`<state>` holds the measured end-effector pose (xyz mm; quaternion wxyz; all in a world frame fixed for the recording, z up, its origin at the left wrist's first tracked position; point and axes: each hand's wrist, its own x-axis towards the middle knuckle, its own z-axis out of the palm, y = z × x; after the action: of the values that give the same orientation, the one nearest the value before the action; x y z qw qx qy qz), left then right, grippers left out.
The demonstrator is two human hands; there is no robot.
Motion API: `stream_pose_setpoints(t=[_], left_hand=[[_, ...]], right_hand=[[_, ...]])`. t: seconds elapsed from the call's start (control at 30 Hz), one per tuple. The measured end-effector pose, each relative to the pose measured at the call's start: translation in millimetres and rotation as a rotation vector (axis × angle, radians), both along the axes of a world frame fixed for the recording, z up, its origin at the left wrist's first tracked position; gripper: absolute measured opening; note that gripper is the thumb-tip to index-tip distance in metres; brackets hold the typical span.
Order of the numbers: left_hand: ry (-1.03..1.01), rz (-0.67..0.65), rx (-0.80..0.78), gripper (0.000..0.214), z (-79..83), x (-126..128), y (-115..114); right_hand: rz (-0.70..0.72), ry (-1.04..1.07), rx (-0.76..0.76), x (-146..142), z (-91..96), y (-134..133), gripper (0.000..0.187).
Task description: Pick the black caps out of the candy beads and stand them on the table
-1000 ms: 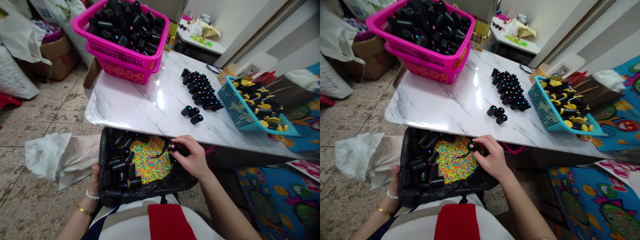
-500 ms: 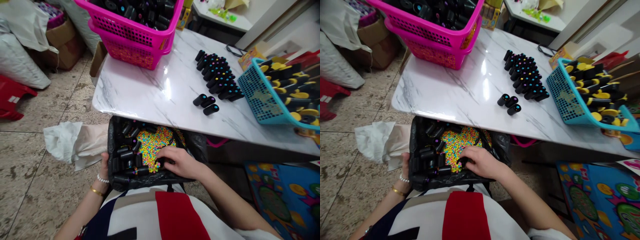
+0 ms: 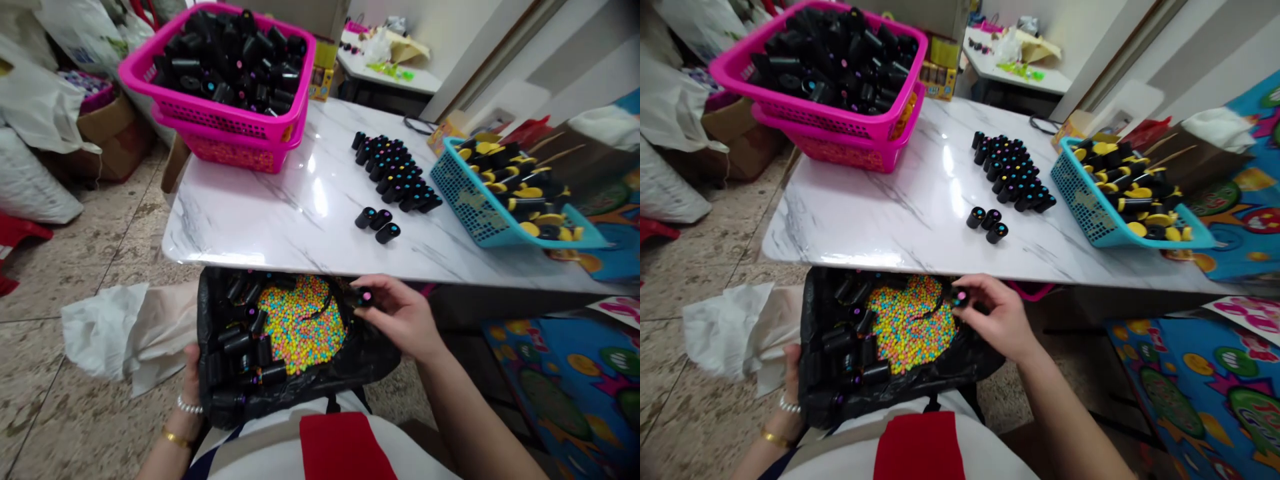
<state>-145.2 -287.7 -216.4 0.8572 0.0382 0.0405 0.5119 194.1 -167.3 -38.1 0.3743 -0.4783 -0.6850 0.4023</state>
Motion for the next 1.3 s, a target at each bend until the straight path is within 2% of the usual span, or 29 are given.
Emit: stream_pose_setpoints(t=[0.13,0.23,0.33,0.47,0.57,0.63,0.7,0.73,0.83,0.87,0.9,1.0,1.1,1.2,1.3], left_hand=[[-0.048,-0.066,0.108,0.056,-14.5,-1.6,-0.9],[-0.049,-0.146,0.147,0.054,-16.6,0.7,1.2],[-0.067,-0.154,0.171,0.055,-18.1,2.3,2.0],[-0.062,-0.075,0.156,0.056,-18.7,1.6,1.2],[-0.042,-0.008,0.165,0.059,-10.6,2.7,0.9],[-0.034,0.003,0.156,0.059,-1.6,4.5,2.5],[0.01,-0.004,0.118,0.056,6.9,5.9,6.0],[0.035,0.011,0.107,0.055,10.1,6.5,7.8],[0.114,0.048,0.037,0.061,14.6,7.8,10.8],[0.137,0.056,0.015,0.062,14.8,8.2,10.6],[0.155,0.064,0.001,0.061,14.5,8.6,9.8],[0.232,0.089,-0.048,0.061,12.1,9.3,5.9],[0.357,0.102,-0.116,0.064,10.0,9.5,2.6],[0.4,0.115,-0.139,0.066,8.7,9.0,1.3],[0.39,0.112,-0.149,0.066,7.0,8.1,1.1]], right_hand=[[-0.411,-0.053,0.04,48.2,1.5,27.9,0.038],[-0.576,-0.209,0.056,72.5,-2.8,54.9,0.041],[-0.611,-0.314,0.094,79.3,-4.2,85.0,0.04],[-0.526,-0.292,0.104,79.7,-0.1,111.7,0.051],[-0.612,-0.23,0.167,76.3,0.4,99.3,0.05],[-0.737,-0.218,0.29,65.1,-1.9,73.6,0.039],[-0.749,-0.263,0.416,43.3,-5.5,40.6,0.028],[-0.625,-0.31,0.45,28.4,-7.8,24.1,0.023],[0.101,-0.449,0.459,-24.4,-16.3,-10.7,0.017],[0.261,-0.478,0.459,-41.7,-19.7,-14.7,0.017],[0.347,-0.513,0.468,-57.5,-23.2,-14.7,0.018],[0.325,-0.673,0.553,-92.1,-33.5,3.2,0.022],[0.326,-0.882,0.634,-110.5,-44.3,26.7,0.031],[0.407,-0.979,0.622,-113.9,-54.1,37.2,0.033],[0.497,-0.876,0.506,-101.5,-56.3,33.3,0.031]])
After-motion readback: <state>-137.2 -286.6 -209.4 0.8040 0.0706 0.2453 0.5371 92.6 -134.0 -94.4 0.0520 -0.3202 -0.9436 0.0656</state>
